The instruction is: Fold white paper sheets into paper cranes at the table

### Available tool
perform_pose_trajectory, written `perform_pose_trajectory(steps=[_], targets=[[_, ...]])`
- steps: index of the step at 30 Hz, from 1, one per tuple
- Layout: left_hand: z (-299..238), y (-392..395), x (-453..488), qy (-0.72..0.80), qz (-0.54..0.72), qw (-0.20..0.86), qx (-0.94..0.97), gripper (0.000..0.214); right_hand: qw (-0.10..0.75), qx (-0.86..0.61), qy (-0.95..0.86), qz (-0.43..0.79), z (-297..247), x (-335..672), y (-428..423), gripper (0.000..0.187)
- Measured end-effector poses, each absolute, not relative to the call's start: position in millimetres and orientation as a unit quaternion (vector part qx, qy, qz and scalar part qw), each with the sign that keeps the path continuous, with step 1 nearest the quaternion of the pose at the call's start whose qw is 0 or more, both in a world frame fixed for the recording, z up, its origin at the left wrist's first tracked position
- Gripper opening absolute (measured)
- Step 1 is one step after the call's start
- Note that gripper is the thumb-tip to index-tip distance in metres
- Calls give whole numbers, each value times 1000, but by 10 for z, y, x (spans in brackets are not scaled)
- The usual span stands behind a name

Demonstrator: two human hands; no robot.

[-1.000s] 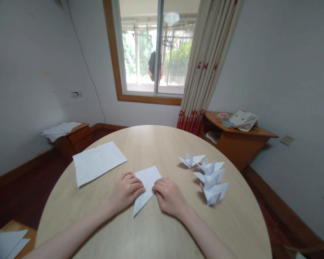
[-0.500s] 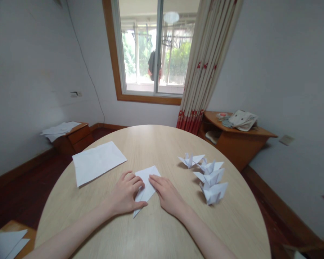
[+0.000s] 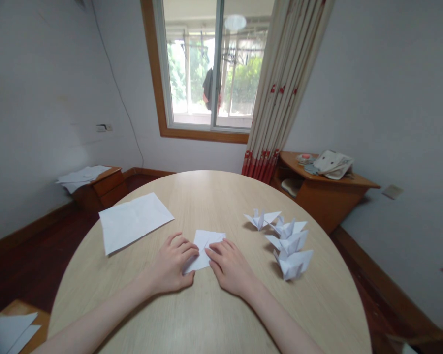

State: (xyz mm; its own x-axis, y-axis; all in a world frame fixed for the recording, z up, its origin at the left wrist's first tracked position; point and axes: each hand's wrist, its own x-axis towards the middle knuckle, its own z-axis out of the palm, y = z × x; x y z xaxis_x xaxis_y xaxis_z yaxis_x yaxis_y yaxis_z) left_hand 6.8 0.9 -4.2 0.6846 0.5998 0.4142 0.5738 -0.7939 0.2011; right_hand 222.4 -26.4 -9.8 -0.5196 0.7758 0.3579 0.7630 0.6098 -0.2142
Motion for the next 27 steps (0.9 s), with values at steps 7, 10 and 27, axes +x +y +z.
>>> perform_pose_trajectory(steps=[7,10,27], targets=[[-25,43,47,293,218,67,929,36,233,-430,-872,17,-52,2202,-286,27],[-32,67,36,274,209,105,933,40,251,-406,-879,24,-64,2198,-295,30],[-17,56,41,291,193,156,924,25,212,-406,-885,81,-62,2239,-291,24]])
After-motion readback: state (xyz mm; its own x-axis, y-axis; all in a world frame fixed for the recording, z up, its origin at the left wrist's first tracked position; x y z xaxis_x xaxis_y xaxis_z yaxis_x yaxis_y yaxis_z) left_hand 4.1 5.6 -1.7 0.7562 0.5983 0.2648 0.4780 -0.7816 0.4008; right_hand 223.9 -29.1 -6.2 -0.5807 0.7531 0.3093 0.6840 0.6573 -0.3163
